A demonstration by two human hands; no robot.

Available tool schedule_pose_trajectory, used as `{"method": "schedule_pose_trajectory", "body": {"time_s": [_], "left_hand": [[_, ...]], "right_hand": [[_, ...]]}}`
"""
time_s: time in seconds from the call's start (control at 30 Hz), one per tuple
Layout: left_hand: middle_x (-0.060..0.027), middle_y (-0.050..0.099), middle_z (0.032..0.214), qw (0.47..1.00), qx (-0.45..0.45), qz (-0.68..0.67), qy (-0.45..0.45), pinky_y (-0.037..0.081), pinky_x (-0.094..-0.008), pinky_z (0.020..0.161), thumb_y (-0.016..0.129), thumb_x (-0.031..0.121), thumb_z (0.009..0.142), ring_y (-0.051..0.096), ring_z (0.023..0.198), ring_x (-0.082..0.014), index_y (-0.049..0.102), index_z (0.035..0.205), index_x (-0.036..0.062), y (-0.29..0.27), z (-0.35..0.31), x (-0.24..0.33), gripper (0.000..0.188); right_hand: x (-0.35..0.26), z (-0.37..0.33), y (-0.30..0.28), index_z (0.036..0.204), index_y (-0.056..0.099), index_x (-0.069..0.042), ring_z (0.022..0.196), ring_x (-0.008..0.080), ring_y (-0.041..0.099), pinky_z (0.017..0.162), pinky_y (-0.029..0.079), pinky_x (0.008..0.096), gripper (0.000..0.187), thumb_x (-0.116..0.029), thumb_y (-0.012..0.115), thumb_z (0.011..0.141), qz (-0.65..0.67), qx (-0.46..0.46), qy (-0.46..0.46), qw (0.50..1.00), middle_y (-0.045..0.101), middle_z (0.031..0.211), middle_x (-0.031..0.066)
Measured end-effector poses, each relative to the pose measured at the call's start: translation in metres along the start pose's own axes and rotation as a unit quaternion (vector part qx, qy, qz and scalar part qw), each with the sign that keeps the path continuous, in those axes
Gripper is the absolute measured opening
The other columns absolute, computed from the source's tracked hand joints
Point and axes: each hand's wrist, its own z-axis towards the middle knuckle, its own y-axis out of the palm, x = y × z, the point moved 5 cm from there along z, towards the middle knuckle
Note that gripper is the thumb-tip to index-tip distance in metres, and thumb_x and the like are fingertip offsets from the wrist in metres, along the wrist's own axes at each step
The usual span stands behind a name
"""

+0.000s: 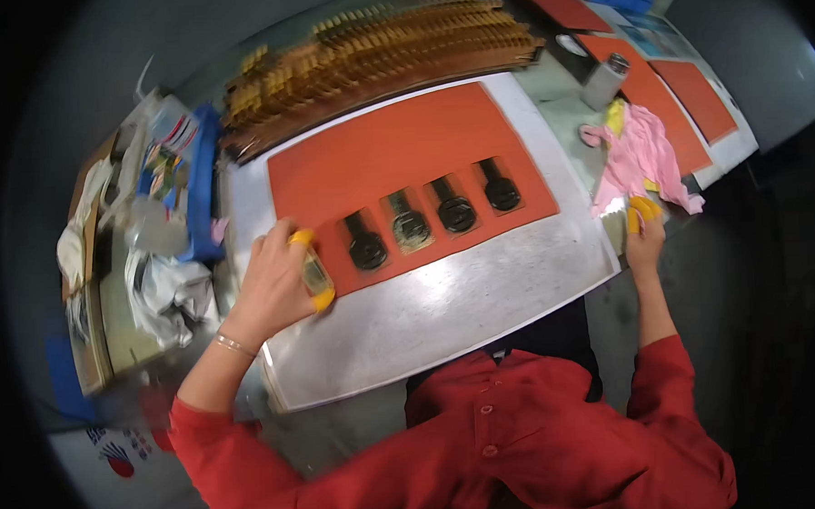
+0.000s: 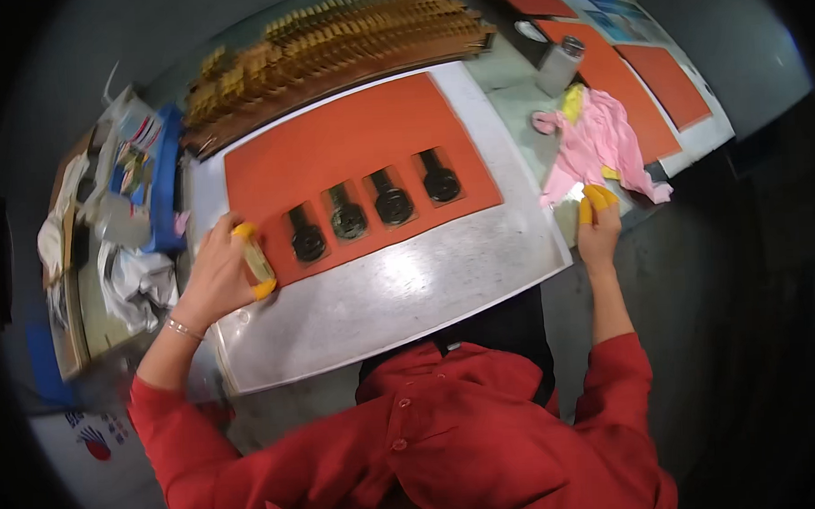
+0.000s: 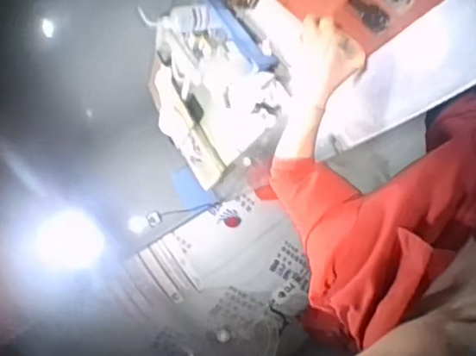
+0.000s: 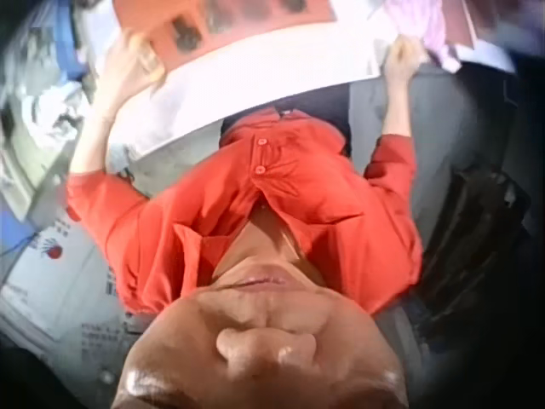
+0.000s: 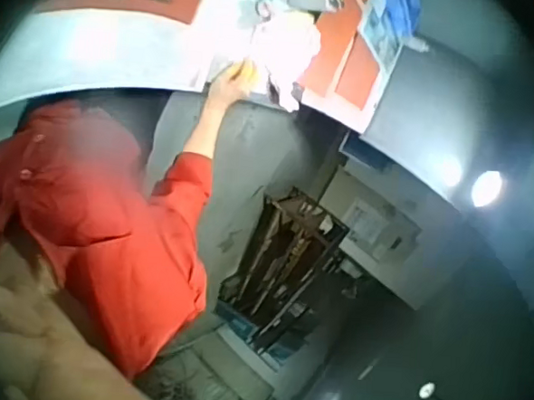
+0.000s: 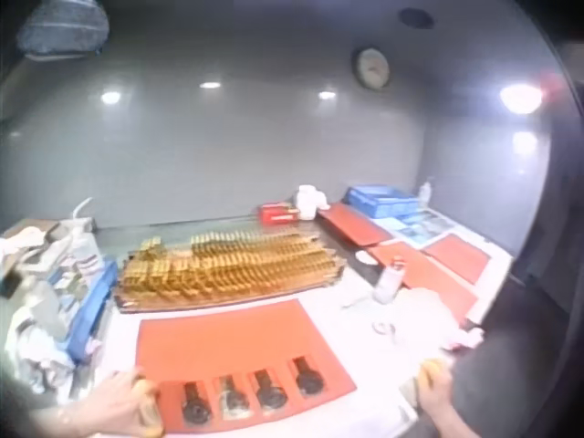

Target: The person uses a yellow cloth to wipe and polish rectangular gold-foil decorative items arranged on a red sheet. They repeatedly rub the surface of each item, occasionally dipping the cloth into a liquid bottle, and then move the polished items to a stack of similar items on the table.

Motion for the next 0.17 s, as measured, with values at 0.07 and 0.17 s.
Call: {"method": "schedule_pose_trajectory", "body": {"time_s": [0.07,0.17], "left_hand": [[-0.0198,0.045,0.116,0.994,0.028,-0.109,0.004,0.037,-0.0411,0.096,0.075,0.023,0.058,0.044,0.111,-0.0381,0.046,0.112,0.0022,-0.003,0.003,-0.012,0.064],[-0.0187,0.046,0.120,0.988,0.004,-0.149,0.048,0.035,-0.0440,0.097,0.071,0.022,0.068,0.043,0.115,-0.0361,0.047,0.114,0.0040,0.028,0.051,-0.006,0.055]], "right_hand": [[-0.005,-0.002,-0.002,0.100,0.061,0.000,0.088,0.0322,0.057,0.076,0.046,0.0380,0.019,-0.005,0.055,0.082,-0.049,0.000,0.046,0.998,0.060,0.094,0.0175],[-0.013,-0.003,0.005,0.084,0.061,-0.002,0.075,0.0338,0.054,0.068,0.045,0.0413,0.014,-0.013,0.060,0.075,-0.067,0.017,0.072,0.995,0.057,0.079,0.0156]]}}
